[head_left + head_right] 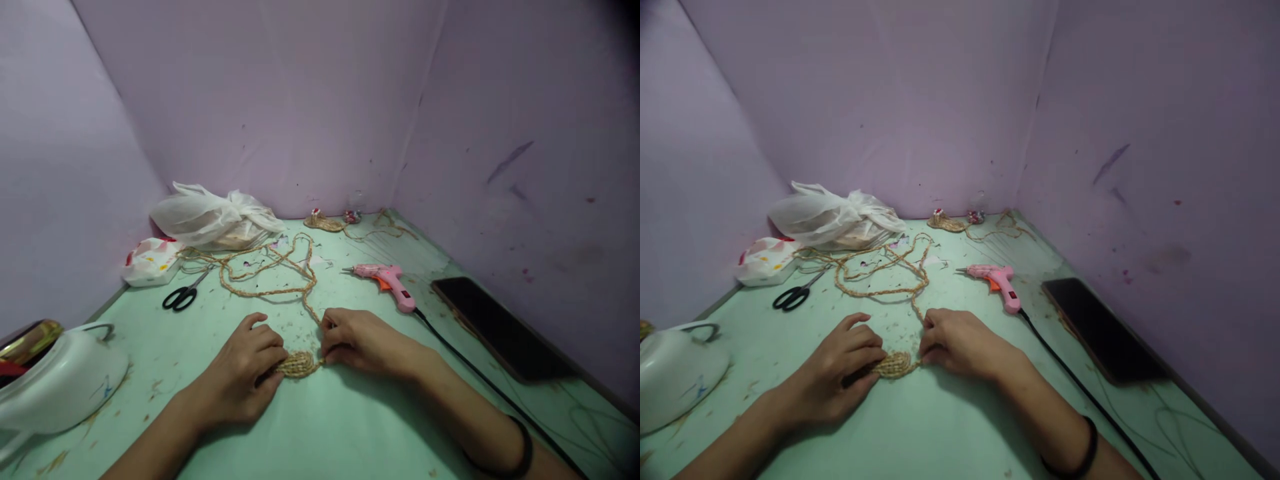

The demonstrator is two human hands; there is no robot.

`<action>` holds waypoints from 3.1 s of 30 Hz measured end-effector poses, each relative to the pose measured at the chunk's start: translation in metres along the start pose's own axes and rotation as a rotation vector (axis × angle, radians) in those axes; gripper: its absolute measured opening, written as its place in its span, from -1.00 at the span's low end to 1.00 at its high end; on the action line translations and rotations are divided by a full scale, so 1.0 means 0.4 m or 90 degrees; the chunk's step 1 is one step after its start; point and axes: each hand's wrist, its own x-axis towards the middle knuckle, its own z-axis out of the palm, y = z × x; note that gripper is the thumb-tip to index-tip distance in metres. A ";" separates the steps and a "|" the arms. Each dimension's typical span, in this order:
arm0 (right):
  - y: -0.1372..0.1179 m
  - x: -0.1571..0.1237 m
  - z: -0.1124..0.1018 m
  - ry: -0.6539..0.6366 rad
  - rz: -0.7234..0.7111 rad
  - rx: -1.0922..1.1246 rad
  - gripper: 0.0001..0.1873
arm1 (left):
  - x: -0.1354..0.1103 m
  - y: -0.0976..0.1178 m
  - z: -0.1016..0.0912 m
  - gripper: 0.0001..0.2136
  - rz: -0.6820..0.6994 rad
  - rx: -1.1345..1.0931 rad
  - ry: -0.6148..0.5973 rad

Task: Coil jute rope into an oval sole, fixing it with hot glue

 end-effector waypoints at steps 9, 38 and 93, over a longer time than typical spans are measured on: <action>-0.009 -0.001 0.003 0.003 -0.031 0.054 -0.85 | 0.006 0.001 -0.003 -0.79 -0.013 0.009 -0.065; 0.010 0.025 0.042 0.083 -0.054 0.019 -0.84 | 0.023 0.000 -0.006 -0.81 -0.011 -0.021 -0.124; 0.007 -0.007 0.036 0.071 -0.074 0.021 -0.87 | 0.061 0.030 0.038 -0.79 -0.151 0.097 0.039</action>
